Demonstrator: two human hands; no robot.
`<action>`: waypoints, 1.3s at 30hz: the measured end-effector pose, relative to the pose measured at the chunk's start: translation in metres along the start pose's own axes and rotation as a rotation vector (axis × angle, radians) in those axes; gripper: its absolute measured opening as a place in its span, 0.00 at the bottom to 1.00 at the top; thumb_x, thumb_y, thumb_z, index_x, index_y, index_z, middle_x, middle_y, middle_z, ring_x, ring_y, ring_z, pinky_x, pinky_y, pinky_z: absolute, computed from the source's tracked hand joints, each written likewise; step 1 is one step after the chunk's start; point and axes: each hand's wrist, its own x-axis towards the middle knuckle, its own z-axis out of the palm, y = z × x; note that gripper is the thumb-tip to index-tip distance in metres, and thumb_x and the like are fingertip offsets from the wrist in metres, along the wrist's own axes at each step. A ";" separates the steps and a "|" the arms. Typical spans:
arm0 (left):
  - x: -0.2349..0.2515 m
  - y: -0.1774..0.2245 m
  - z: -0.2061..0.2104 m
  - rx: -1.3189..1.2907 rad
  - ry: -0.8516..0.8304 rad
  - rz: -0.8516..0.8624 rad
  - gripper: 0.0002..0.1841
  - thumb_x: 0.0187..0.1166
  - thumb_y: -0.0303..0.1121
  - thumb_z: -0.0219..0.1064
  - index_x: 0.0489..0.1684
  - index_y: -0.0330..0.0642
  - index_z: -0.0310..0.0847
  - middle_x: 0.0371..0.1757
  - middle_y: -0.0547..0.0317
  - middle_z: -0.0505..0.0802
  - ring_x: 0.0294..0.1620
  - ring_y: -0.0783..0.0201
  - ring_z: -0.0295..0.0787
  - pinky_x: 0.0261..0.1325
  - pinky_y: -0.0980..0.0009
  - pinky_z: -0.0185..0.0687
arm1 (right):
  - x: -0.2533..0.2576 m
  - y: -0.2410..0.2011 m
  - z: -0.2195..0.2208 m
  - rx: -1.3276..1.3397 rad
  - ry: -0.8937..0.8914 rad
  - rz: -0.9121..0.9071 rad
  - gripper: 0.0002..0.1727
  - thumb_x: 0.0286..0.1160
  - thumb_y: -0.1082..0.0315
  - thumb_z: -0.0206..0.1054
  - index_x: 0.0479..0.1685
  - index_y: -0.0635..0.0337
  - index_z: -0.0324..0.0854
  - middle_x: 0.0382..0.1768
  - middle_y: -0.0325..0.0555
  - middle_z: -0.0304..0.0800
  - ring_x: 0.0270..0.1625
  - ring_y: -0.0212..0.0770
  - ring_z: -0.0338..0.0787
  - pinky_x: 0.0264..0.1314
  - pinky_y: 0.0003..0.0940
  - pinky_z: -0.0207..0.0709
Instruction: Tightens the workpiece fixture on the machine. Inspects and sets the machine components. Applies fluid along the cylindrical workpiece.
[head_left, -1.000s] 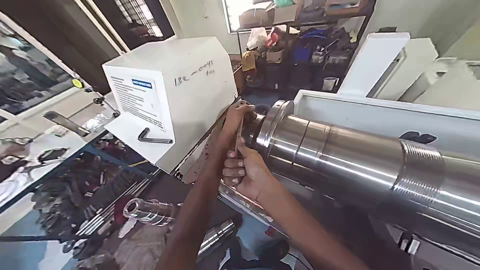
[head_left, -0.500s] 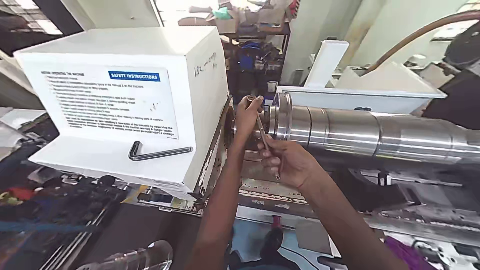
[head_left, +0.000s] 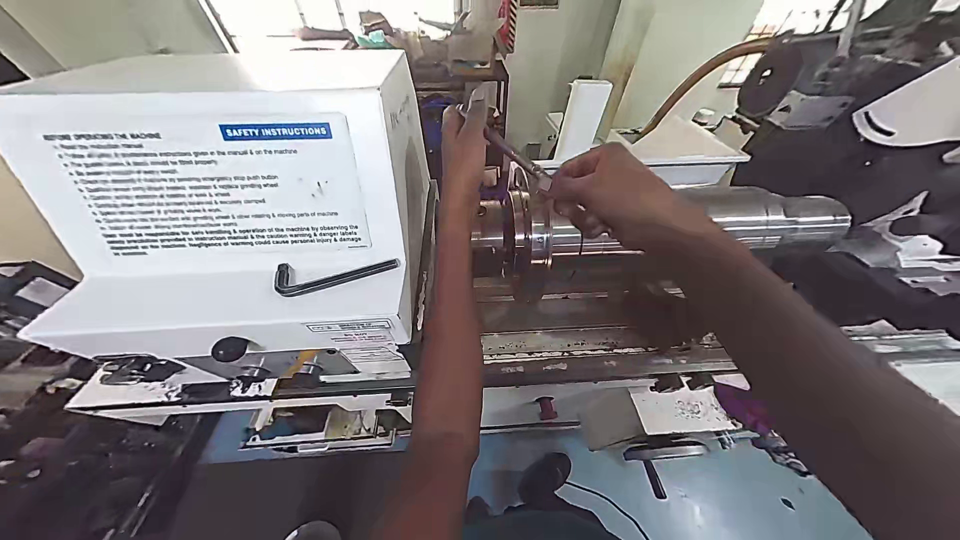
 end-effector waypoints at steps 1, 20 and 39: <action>-0.002 -0.006 0.000 -0.018 0.002 -0.025 0.17 0.95 0.40 0.47 0.56 0.35 0.74 0.40 0.58 0.80 0.39 0.70 0.78 0.47 0.73 0.78 | 0.006 0.004 -0.010 -0.060 -0.014 -0.026 0.09 0.84 0.66 0.65 0.37 0.60 0.83 0.15 0.34 0.75 0.08 0.24 0.63 0.09 0.19 0.57; -0.004 -0.082 -0.017 0.112 -0.071 -0.072 0.13 0.91 0.36 0.53 0.52 0.34 0.75 0.41 0.52 0.86 0.39 0.62 0.87 0.47 0.63 0.86 | 0.113 0.052 -0.078 -0.934 -0.120 -0.392 0.16 0.88 0.61 0.62 0.62 0.57 0.90 0.54 0.57 0.93 0.59 0.58 0.91 0.66 0.64 0.78; -0.009 -0.109 -0.004 0.214 0.010 0.104 0.10 0.88 0.30 0.57 0.53 0.31 0.79 0.35 0.55 0.94 0.35 0.64 0.93 0.45 0.64 0.91 | 0.226 0.109 -0.112 -0.499 -0.320 -0.796 0.11 0.78 0.61 0.70 0.46 0.57 0.94 0.43 0.46 0.94 0.45 0.39 0.92 0.56 0.45 0.84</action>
